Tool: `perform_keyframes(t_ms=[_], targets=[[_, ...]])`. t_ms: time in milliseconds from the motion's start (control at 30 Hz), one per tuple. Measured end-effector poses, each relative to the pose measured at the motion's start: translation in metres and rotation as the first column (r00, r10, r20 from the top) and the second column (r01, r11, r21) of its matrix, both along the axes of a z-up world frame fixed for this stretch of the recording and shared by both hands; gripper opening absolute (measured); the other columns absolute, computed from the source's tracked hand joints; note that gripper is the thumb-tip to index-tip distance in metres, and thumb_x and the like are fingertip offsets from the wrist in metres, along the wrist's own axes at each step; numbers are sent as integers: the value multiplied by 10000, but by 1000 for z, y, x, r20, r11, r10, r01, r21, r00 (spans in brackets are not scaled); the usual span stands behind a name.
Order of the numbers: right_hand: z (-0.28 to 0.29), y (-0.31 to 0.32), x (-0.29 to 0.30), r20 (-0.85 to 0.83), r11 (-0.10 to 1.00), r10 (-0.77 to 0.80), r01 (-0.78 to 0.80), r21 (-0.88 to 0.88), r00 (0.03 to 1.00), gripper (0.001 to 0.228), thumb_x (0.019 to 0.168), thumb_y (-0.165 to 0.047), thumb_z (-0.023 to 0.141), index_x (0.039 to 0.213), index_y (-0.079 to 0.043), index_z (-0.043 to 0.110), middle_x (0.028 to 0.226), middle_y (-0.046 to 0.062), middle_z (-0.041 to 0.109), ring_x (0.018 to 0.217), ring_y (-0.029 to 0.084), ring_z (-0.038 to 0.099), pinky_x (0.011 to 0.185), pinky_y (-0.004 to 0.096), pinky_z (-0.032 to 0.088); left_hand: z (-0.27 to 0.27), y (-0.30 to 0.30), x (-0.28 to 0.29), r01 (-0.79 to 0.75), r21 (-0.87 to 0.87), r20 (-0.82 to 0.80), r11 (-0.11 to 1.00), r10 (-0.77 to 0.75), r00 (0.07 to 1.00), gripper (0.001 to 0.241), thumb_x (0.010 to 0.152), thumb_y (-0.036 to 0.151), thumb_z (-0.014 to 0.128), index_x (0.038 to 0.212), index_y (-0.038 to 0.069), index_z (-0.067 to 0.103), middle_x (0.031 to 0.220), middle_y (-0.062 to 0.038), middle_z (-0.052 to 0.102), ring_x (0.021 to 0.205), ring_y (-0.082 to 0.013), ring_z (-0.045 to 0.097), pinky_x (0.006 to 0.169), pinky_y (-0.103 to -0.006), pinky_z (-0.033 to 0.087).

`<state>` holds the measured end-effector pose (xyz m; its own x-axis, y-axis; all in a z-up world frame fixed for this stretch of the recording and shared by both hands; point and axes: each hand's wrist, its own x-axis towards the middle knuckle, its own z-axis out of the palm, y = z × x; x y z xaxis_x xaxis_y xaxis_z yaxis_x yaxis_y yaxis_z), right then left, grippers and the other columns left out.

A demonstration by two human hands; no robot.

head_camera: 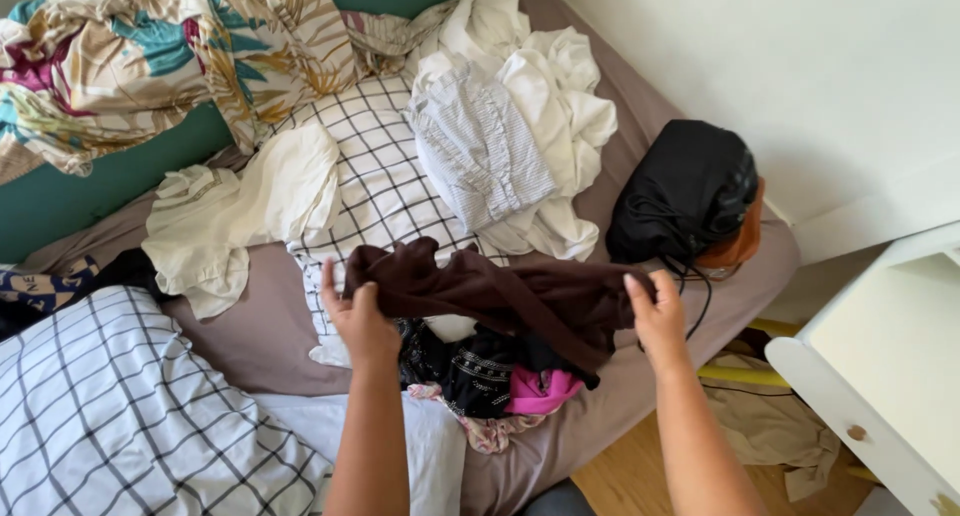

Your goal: The person organizes items in a bedroom, placing a brown handbag and a black drawstring bag on a bed. They then fold a grey t-shirt and a dark blue shirt, placing them into a white wardrobe. Finally, the person folds a white checkered shirt and a brown top on the bed.

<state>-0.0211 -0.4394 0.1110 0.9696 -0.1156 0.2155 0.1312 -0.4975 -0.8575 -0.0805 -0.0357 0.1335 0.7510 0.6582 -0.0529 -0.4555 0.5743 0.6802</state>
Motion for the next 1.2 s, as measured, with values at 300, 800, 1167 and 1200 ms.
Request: perform_keyframes(t_ms=[300, 800, 1167, 1200], targets=[[19, -6, -11, -42, 910, 94, -69, 409, 995, 291, 1083, -266, 623, 1194, -8, 700, 1019, 4, 663, 916, 97, 566, 838, 249, 473, -64, -6, -9, 231, 912, -369, 340, 431, 823, 802, 696, 122, 890, 1387, 34, 492, 1285, -227, 590, 1176, -374, 583, 1015, -446, 478], [176, 74, -53, -236, 725, 619, -660, -196, 749, 206, 900, -151, 724, 1074, -45, 758, 931, 76, 773, 797, 171, 718, 758, 286, 553, 23, -114, -19, 669, 740, -580, 70, -437, 687, 285, 825, 201, 868, 965, 18, 700, 883, -153, 690, 855, -307, 666, 787, -391, 544], [200, -6, -24, 354, 910, 56, -193, 366, 934, 73, 1061, -99, 683, 1112, -50, 701, 990, -36, 674, 916, 60, 586, 861, 225, 500, -35, -29, -26, 835, 509, -852, -208, -260, 455, 498, 729, 396, 847, 1111, 91, 751, 898, -117, 775, 830, -217, 743, 797, -350, 568], [202, -13, -22, 359, 860, 41, -215, 462, 933, 93, 1057, -101, 688, 1135, -51, 702, 1005, -37, 685, 922, 61, 592, 872, 223, 507, -40, -19, -28, 838, 521, -840, -160, -268, 472, 481, 712, 388, 851, 1076, 85, 767, 879, -109, 784, 824, -210, 745, 794, -350, 566]])
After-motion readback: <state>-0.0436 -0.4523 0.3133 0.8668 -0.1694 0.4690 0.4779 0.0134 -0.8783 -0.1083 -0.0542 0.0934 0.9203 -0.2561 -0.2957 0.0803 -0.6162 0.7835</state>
